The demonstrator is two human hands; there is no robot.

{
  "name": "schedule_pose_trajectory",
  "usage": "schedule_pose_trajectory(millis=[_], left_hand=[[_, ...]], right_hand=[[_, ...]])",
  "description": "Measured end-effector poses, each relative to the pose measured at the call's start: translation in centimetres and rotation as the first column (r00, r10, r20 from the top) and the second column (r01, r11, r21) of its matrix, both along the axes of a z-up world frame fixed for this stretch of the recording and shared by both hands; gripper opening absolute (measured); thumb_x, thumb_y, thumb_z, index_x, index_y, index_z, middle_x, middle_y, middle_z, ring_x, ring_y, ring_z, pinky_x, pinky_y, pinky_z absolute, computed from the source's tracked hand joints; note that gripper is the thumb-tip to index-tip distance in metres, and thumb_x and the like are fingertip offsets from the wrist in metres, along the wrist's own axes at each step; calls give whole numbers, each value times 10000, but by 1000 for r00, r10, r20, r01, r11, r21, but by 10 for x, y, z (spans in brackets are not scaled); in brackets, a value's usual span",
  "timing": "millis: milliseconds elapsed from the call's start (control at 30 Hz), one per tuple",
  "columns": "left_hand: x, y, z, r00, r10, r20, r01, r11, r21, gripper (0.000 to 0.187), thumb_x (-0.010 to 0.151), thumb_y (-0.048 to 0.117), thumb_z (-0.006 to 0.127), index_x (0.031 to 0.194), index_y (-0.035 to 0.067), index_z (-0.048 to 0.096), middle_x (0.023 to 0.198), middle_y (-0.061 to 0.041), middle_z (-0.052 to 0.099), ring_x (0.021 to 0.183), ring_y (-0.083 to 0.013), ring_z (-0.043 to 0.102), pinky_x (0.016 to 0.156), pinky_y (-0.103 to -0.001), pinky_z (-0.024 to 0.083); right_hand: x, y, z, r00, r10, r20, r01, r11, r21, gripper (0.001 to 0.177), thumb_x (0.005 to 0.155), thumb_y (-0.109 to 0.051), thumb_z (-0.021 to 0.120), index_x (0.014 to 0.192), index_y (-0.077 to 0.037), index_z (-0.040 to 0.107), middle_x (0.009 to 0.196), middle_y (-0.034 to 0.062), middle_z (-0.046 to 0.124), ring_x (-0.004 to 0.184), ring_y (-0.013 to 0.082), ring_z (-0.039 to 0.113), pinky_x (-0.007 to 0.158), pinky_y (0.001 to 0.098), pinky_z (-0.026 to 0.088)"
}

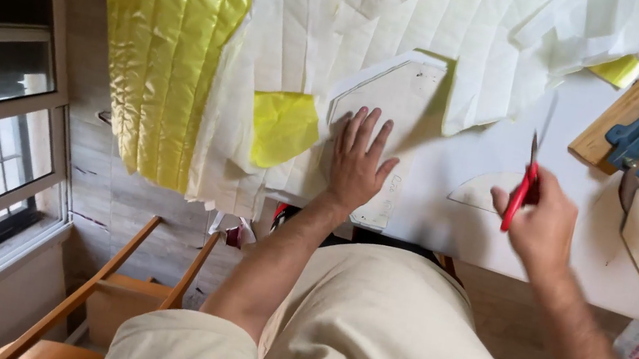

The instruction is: Cutting patterns from quilted fabric and assembling various fabric components on a workshop table.

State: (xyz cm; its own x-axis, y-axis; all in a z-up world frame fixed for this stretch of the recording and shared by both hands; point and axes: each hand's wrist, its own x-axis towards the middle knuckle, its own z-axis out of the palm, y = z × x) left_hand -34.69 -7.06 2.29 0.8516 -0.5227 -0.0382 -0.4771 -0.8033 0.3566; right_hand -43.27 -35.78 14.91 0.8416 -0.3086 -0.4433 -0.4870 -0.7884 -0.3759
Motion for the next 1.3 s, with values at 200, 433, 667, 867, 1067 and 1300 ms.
schedule_pose_trajectory(millis=[200, 433, 667, 867, 1067, 1300], left_hand=[[54, 29, -2, 998, 52, -40, -57, 991, -120, 594, 882, 229, 798, 1405, 79, 559, 1416, -159, 515, 1322, -347, 519, 1077, -483, 475], [112, 5, -72, 962, 53, -268, 9, 975, 222, 794, 582, 362, 1006, 1172, 170, 510, 1118, -33, 587, 1125, -265, 572, 929, -482, 488], [116, 32, -27, 858, 16, -513, -76, 992, -97, 497, 579, 187, 977, 851, 174, 561, 935, -59, 531, 935, -309, 689, 759, -398, 565], [75, 88, 89, 466, -98, -879, -663, 619, -420, 702, 849, -84, 781, 1415, 73, 397, 1185, -277, 613, 1092, -349, 623, 946, -427, 602], [38, 159, 99, 440, -266, -858, -830, 244, -501, 559, 875, -75, 749, 1360, 100, 533, 1178, -68, 666, 1061, -213, 668, 950, -430, 611], [-1, 197, 99, 412, -346, -843, -884, 72, -462, 367, 885, -68, 738, 1200, 99, 651, 1122, -100, 734, 1042, -283, 737, 949, -478, 636]], right_hand=[[-137, 28, -91, 927, -326, 187, 360, 913, -192, 782, 691, -216, 915, 1372, -29, 576, 974, 143, 655, 993, 374, 637, 908, 522, 504], [-121, 27, -125, 875, -378, 302, 460, 846, -272, 852, 760, -201, 882, 1479, -40, 454, 1193, 203, 538, 1168, 427, 507, 980, 600, 425], [-136, 85, -86, 819, -436, 374, 506, 855, -112, 665, 834, -74, 826, 1428, 9, 540, 1252, 191, 560, 1237, 401, 477, 1082, 529, 368], [-171, 175, -81, 527, -848, -61, 705, 396, 588, 514, 970, -239, 764, 1376, 27, 593, 1145, 217, 674, 1006, 281, 671, 893, 407, 549], [-140, 239, -27, 444, -837, -319, 437, -108, 893, 678, 891, -182, 757, 1447, 69, 461, 1317, 292, 645, 1201, 377, 670, 967, 431, 560], [-79, 253, -2, 360, -913, -194, 140, -153, 978, 227, 960, -94, 707, 1161, -11, 642, 1034, 116, 737, 954, 249, 755, 886, 424, 621]])
